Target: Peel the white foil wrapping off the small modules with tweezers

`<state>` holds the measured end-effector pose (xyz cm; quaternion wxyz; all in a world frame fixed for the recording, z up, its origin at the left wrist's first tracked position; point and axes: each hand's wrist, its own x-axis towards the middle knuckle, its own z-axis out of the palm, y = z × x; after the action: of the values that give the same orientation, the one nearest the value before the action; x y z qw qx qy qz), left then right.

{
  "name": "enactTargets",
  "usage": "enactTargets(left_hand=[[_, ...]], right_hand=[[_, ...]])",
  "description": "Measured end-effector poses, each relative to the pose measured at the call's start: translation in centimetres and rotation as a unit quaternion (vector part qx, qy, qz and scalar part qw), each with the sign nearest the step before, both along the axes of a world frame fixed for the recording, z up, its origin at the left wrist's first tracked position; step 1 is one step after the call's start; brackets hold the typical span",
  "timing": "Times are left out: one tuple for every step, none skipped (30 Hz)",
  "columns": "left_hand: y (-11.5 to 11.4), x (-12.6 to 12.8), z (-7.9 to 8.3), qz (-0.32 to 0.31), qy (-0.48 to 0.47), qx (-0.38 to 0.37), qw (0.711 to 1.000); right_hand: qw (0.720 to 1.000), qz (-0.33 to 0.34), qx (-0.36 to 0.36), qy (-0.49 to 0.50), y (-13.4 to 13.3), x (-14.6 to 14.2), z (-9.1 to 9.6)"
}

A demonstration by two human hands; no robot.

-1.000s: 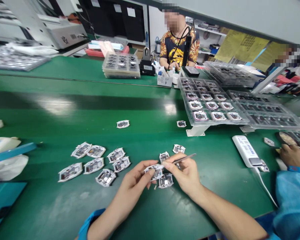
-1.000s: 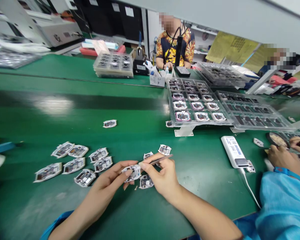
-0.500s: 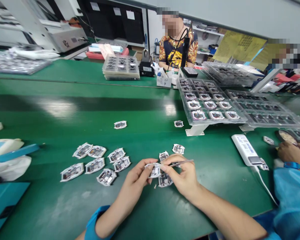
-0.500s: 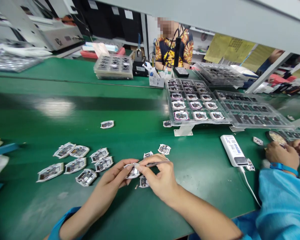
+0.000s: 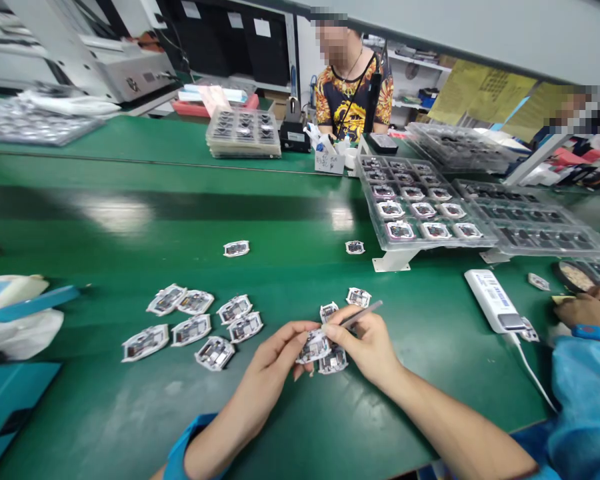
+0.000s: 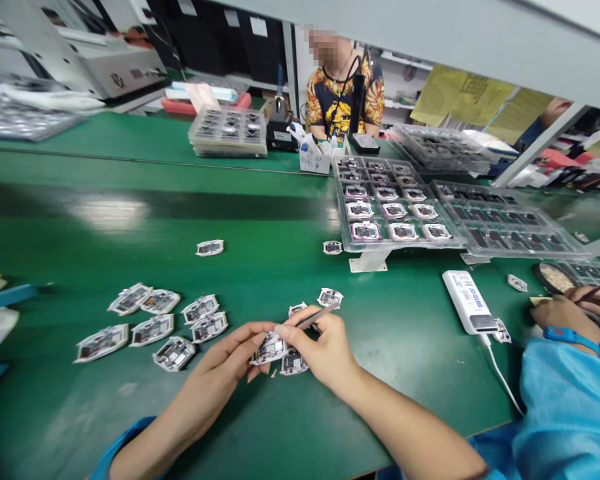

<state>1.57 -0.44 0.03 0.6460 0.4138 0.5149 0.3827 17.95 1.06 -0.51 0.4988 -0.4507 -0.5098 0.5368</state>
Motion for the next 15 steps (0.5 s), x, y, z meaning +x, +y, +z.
enactTargets(left_hand=[[0.00, -0.03, -0.01, 0.000, 0.001, 0.001, 1.000], [-0.01, -0.07, -0.02, 0.002, 0.004, 0.003, 1.000], [-0.04, -0.12, 0.00, 0.004, 0.007, 0.005, 1.000], [-0.08, -0.17, 0.04, 0.004, 0.012, 0.006, 1.000], [-0.13, -0.22, 0.12, 0.004, 0.018, 0.007, 1.000], [-0.19, -0.24, 0.22, 0.001, 0.023, 0.008, 1.000], [-0.25, -0.24, 0.34, 0.000, 0.029, 0.012, 1.000], [-0.30, -0.23, 0.46, -0.001, 0.036, 0.016, 0.999], [-0.34, -0.19, 0.57, -0.001, 0.041, 0.022, 0.999], [-0.36, -0.14, 0.66, 0.000, 0.047, 0.028, 0.999], [-0.37, -0.08, 0.73, 0.002, 0.051, 0.034, 0.998], [-0.37, -0.03, 0.77, 0.002, 0.054, 0.040, 0.998], [-0.35, 0.00, 0.80, 0.000, 0.055, 0.045, 0.997], [-0.33, 0.03, 0.81, -0.006, 0.055, 0.048, 0.997], [-0.30, 0.03, 0.82, -0.011, 0.054, 0.052, 0.997]], right_hand=[[1.000, 0.004, -0.011, 0.006, 0.05, 0.01, 0.02], [1.000, 0.004, -0.019, 0.011, 0.08, 0.02, 0.05], [1.000, -0.001, -0.024, 0.014, 0.09, 0.03, 0.09], [0.999, -0.009, -0.026, 0.016, 0.09, 0.02, 0.15], [0.999, -0.018, -0.027, 0.017, 0.08, 0.01, 0.20], [0.999, -0.026, -0.026, 0.016, 0.05, 0.00, 0.24], [0.999, -0.033, -0.023, 0.013, 0.02, -0.03, 0.28], [0.999, -0.039, -0.020, 0.008, -0.02, -0.06, 0.30], [0.999, -0.043, -0.017, 0.003, -0.05, -0.10, 0.30], [0.999, -0.047, -0.014, -0.001, -0.08, -0.14, 0.28], [0.999, -0.049, -0.013, -0.003, -0.10, -0.18, 0.25], [0.999, -0.050, -0.013, -0.004, -0.11, -0.22, 0.22], [0.999, -0.051, -0.012, -0.002, -0.11, -0.26, 0.17], [0.999, -0.052, -0.012, 0.001, -0.10, -0.29, 0.12], [0.998, -0.054, -0.013, 0.004, -0.09, -0.31, 0.07]])
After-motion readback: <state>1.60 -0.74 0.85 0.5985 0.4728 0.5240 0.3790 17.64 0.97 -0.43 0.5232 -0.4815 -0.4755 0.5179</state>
